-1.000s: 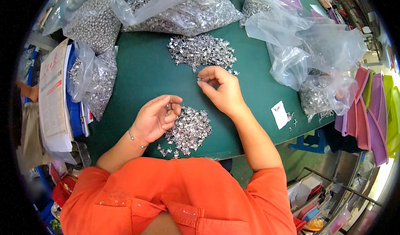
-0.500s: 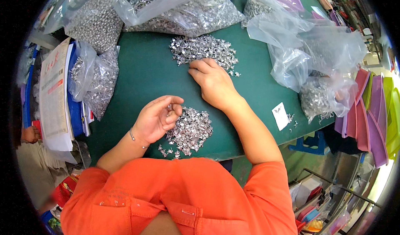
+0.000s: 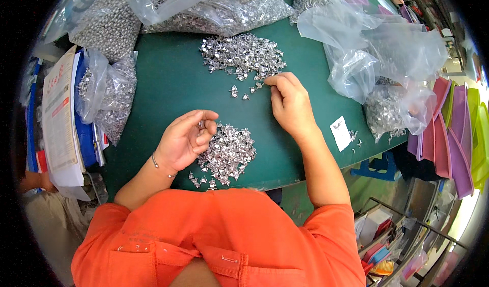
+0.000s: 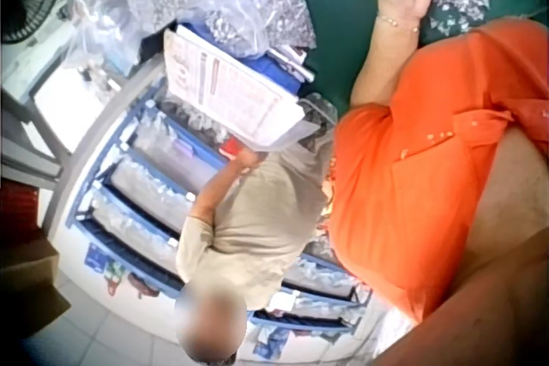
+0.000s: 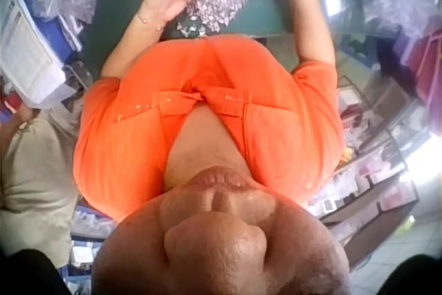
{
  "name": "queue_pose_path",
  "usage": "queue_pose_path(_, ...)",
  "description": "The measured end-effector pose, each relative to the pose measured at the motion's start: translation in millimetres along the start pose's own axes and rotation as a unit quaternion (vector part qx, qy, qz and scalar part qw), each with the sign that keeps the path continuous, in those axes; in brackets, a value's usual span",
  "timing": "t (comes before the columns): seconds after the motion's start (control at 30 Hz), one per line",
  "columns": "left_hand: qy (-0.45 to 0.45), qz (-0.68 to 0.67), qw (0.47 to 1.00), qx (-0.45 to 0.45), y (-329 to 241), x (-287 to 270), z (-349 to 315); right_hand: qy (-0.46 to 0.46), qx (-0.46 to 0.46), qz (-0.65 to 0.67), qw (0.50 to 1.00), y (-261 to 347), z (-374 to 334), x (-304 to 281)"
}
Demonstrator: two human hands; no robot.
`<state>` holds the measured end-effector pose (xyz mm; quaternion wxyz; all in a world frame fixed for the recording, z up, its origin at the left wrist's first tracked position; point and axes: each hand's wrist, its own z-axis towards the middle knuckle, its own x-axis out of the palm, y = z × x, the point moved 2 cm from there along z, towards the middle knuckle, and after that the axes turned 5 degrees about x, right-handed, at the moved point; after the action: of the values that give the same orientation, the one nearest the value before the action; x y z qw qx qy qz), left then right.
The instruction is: The person sits at a green table and repeatedly picks up small silver metal pieces from a central pile. They separate the pieces into two smaller piles on the table using both hands. The person continues this sorting process throughout the clip.
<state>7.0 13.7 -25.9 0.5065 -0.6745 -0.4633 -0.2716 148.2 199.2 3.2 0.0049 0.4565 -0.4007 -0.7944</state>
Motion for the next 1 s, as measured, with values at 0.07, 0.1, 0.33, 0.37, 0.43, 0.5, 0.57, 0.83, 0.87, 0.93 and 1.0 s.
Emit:
queue_pose_path(0.07, 0.000, -0.002, 1.000, -0.002, 0, 0, 1, 0.009, -0.005, 0.002, 1.000, 1, -3, 3)
queue_pose_path(0.1, 0.000, -0.002, 1.000, -0.003, 0, 0, 1, 0.013, -0.008, 0.003, 1.000, 2, -4, 6)
queue_pose_path(0.33, -0.004, -0.001, 1.000, -0.001, 0, 1, 0, 0.105, -0.017, 0.010, 0.994, 3, -5, 0)
queue_pose_path(0.37, -0.005, 0.001, 1.000, -0.001, 0, 0, 0, 0.082, -0.003, 0.004, 0.997, 0, -5, -3)
queue_pose_path(0.43, -0.008, 0.007, 1.000, 0.001, 0, 0, 0, 0.034, 0.027, -0.006, 0.999, -5, -4, -8)
queue_pose_path(0.5, -0.009, 0.005, 1.000, 0.001, 0, 1, 0, 0.016, 0.027, -0.002, 1.000, -3, -3, -5)
queue_pose_path(0.57, -0.010, 0.006, 1.000, -0.002, -1, 3, 0, 0.000, 0.001, 0.010, 1.000, 2, -2, 4)
queue_pose_path(0.83, -0.030, 0.023, 0.999, -0.013, -2, 3, 0, 0.050, 0.235, 0.215, 0.947, -2, -7, 10)
queue_pose_path(0.87, -0.049, 0.029, 0.998, -0.014, -3, 7, -1, 0.081, 0.202, 0.263, 0.940, 10, -7, 10)
queue_pose_path(0.93, -0.086, 0.043, 0.995, -0.020, -5, 18, -2, 0.160, 0.011, 0.244, 0.956, 39, 0, 9)
queue_pose_path(1.0, -0.070, 0.042, 0.996, -0.023, -5, 14, -2, 0.121, -0.080, 0.125, 0.981, 47, 8, 21)
